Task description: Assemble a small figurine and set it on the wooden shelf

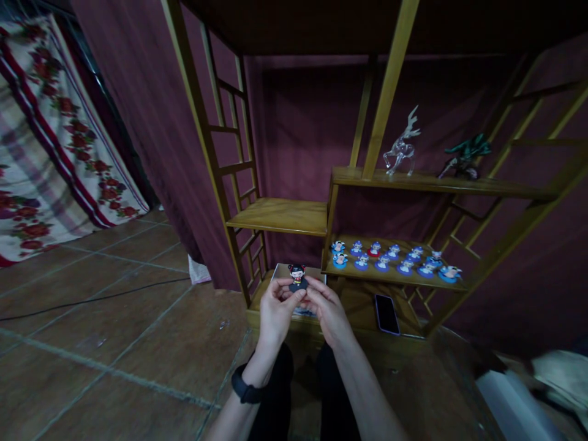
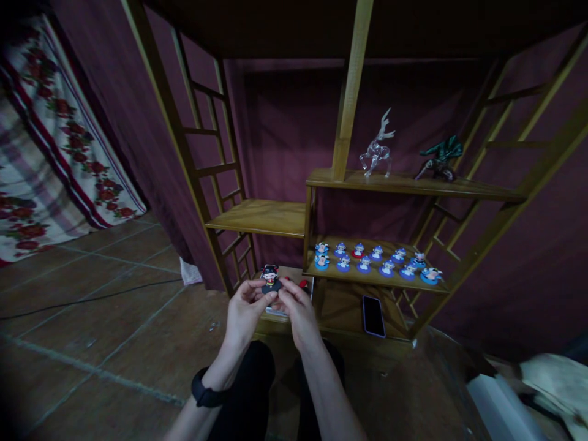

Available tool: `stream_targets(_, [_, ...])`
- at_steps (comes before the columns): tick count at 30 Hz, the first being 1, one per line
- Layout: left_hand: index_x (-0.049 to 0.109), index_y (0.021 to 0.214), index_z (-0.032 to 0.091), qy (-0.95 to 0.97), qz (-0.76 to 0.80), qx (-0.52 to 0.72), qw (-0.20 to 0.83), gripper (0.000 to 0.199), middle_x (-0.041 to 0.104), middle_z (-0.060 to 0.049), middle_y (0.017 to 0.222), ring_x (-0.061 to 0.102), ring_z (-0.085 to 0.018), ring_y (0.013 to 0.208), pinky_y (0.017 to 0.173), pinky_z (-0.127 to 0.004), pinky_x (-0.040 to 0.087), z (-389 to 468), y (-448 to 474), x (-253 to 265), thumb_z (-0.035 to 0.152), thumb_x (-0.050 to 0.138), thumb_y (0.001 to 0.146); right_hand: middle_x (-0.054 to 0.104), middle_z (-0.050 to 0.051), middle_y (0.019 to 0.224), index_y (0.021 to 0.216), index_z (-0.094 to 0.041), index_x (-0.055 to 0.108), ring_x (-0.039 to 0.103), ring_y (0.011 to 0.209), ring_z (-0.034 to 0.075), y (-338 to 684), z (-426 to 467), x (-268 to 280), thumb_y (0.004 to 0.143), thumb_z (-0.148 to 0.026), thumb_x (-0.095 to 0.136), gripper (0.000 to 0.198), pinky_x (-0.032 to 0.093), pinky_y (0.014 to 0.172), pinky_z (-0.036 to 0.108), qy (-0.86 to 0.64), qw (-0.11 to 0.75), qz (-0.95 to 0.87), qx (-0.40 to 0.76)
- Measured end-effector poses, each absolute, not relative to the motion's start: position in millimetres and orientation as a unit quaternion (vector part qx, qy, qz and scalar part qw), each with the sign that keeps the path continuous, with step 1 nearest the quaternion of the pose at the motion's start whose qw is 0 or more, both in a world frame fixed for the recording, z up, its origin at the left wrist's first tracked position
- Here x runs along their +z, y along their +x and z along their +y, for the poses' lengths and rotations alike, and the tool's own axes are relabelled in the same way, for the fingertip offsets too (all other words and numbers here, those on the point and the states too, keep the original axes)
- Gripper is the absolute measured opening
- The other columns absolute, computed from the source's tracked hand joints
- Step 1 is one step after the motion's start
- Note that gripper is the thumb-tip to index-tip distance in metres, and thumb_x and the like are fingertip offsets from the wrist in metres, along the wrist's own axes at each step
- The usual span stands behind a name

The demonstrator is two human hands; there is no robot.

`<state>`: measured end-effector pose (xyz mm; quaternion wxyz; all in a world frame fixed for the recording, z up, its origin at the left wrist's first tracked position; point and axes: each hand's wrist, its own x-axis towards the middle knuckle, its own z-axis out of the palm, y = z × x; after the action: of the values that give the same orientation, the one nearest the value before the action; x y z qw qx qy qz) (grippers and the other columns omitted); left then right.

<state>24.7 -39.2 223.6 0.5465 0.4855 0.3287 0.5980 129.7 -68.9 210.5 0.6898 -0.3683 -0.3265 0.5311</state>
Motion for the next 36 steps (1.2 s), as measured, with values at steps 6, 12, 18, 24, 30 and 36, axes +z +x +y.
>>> stream_targets(6, [0.059,0.08,0.016,0.467,0.327,0.601,0.56,0.033,0.065,-0.001,0.071,0.059,-0.011,0.062,0.061,-0.022,0.047,-38,26,230,0.013,0.077,0.052,0.062,0.007,0.113,0.108,-0.021,0.06,0.06,0.094,0.021,130,-68,214,0.069,-0.037,0.064,0.042,0.051,0.073,0.033,-0.366,0.694,-0.338,0.52])
stream_targets(12, [0.058,0.076,0.015,0.447,0.312,0.606,0.579,0.031,0.065,-0.001,0.069,0.06,-0.012,0.061,0.06,-0.022,0.046,-37,29,241,0.011,0.077,0.051,0.064,0.007,0.106,0.11,-0.022,0.06,0.061,0.086,0.02,131,-70,225,0.071,-0.039,0.062,0.043,0.052,0.069,0.033,-0.362,0.696,-0.353,0.51])
stream_targets(18, [0.058,0.079,0.016,0.484,0.311,0.62,0.533,0.031,0.063,0.001,0.07,0.058,-0.01,0.062,0.059,-0.02,0.044,-26,34,255,0.014,0.076,0.053,0.065,0.008,0.1,0.106,-0.02,0.061,0.062,0.078,0.017,136,-70,220,0.07,-0.038,0.063,0.04,0.051,0.066,0.031,-0.362,0.708,-0.339,0.503])
stream_targets(24, [0.058,0.088,0.016,0.514,0.245,0.643,0.512,0.041,0.065,-0.003,0.085,0.06,-0.011,0.074,0.072,-0.023,0.045,15,47,294,0.014,0.077,0.051,0.068,0.007,0.086,0.093,-0.019,0.065,0.061,0.071,0.016,146,-68,189,0.068,-0.042,0.065,0.034,0.05,0.062,0.029,-0.395,0.696,-0.342,0.493])
stream_targets(30, [0.06,0.089,0.01,0.553,0.271,0.607,0.503,0.049,0.066,-0.006,0.077,0.06,-0.013,0.067,0.071,-0.029,0.046,92,80,326,0.022,0.08,0.046,0.066,0.005,0.076,0.082,-0.02,0.067,0.058,0.062,0.015,155,-67,128,0.061,-0.049,0.068,0.036,0.047,0.055,0.027,-0.453,0.68,-0.333,0.471])
stream_targets(36, [0.059,0.067,0.011,0.574,0.359,0.563,0.474,0.039,0.06,-0.003,0.057,0.055,-0.013,0.053,0.056,-0.027,0.043,147,118,340,0.024,0.083,0.04,0.064,0.004,0.067,0.07,-0.022,0.067,0.058,0.06,0.02,164,-72,57,0.065,-0.052,0.061,0.031,0.047,0.057,0.032,-0.54,0.634,-0.417,0.364])
